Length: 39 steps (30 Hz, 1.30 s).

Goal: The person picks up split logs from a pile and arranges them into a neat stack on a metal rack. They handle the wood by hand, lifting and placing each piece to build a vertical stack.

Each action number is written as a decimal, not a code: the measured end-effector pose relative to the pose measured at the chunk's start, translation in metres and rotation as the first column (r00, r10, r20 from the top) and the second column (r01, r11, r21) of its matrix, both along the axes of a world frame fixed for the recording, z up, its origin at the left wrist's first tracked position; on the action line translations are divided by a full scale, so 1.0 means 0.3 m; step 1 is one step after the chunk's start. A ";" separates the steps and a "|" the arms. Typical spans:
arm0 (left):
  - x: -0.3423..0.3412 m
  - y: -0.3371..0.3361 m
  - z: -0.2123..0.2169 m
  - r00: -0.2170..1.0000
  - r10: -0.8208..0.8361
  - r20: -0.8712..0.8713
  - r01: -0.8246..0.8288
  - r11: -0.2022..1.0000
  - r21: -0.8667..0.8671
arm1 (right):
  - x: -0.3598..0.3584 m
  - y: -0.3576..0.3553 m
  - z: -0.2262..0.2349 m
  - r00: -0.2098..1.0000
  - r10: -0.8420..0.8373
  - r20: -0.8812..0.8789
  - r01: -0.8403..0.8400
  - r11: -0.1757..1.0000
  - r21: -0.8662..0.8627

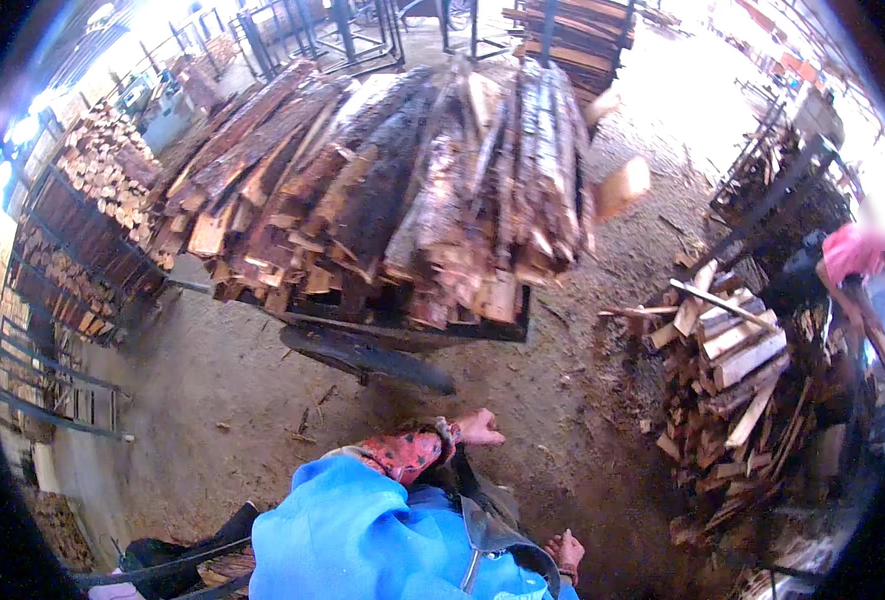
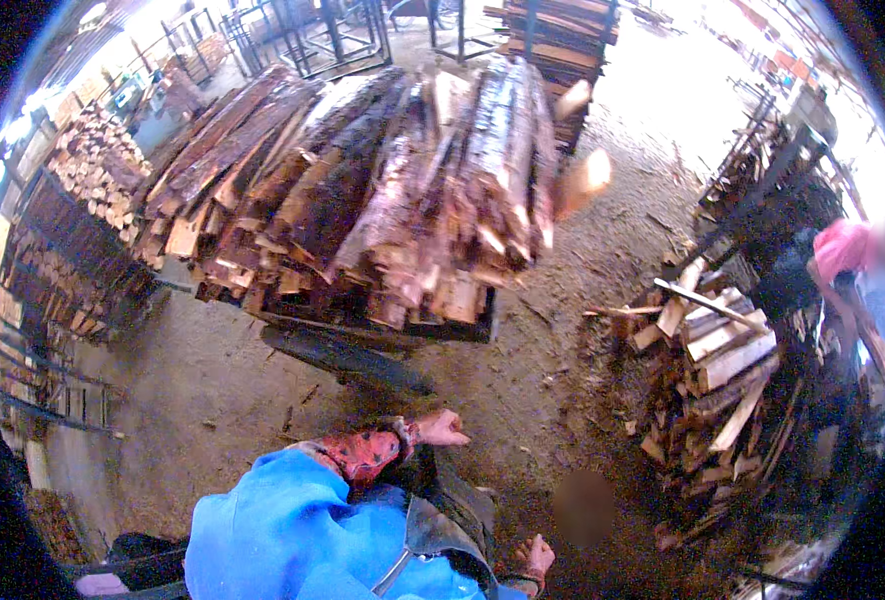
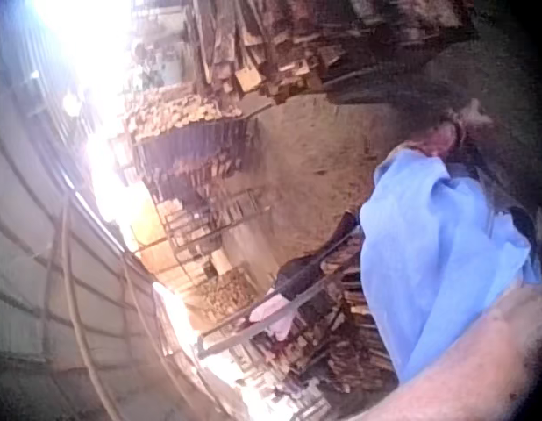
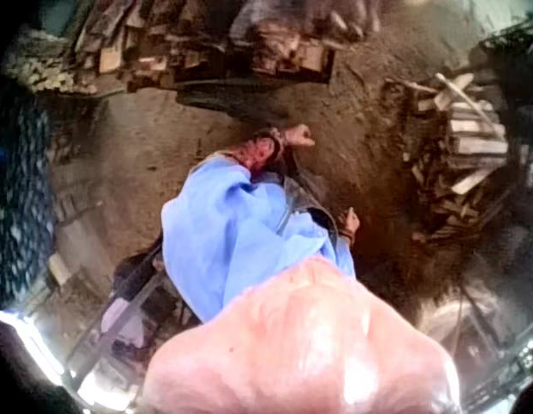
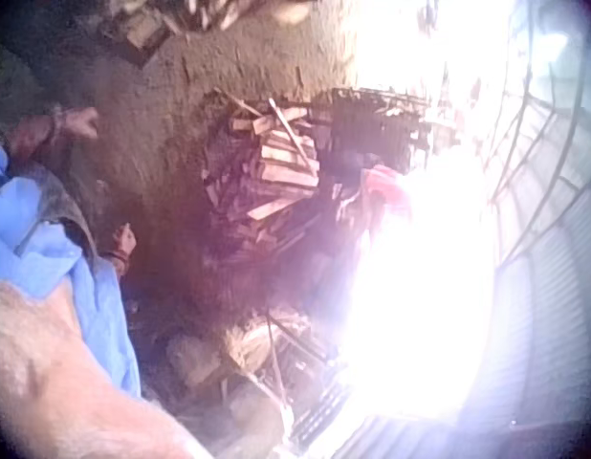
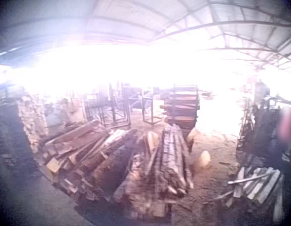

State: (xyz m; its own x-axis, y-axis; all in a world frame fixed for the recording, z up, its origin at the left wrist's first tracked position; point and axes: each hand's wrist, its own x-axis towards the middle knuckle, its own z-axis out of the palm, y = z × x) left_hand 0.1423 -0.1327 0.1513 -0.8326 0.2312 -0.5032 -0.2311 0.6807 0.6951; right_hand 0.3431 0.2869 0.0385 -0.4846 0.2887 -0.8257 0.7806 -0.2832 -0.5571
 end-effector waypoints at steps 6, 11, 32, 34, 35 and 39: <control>-0.039 0.434 0.041 0.977 -0.210 -0.019 0.211 0.975 0.065 | 0.250 0.142 -0.067 0.992 -0.105 0.067 0.106 0.994 -0.020; -0.038 0.680 0.016 0.962 -0.271 0.016 0.268 0.956 0.118 | 0.418 0.235 -0.156 0.974 -0.218 0.065 0.221 0.975 -0.038; -0.537 0.878 -0.264 0.761 -0.301 0.575 0.311 0.947 0.084 | 0.314 0.040 0.152 0.659 -0.740 0.136 0.731 0.673 0.117; -0.535 1.003 -0.303 0.717 -0.366 0.593 0.365 0.922 0.127 | 0.343 0.040 0.172 0.624 -0.773 0.117 0.758 0.635 0.150; -0.546 1.063 -0.302 0.709 -0.394 0.584 0.428 0.900 0.087 | 0.352 0.038 0.173 0.598 -0.794 0.111 0.778 0.608 0.155; -0.566 1.258 -0.265 0.642 -0.527 0.558 0.569 0.814 0.115 | 0.375 -0.034 0.160 0.590 -0.805 0.061 0.747 0.573 0.338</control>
State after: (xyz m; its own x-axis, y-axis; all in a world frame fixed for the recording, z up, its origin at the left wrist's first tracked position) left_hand -0.0275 0.2446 0.0717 -0.1437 0.5042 -0.8515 -0.1188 0.8454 0.5207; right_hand 0.4555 0.2767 0.0865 0.1835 0.6825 -0.7074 0.4205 -0.7050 -0.5711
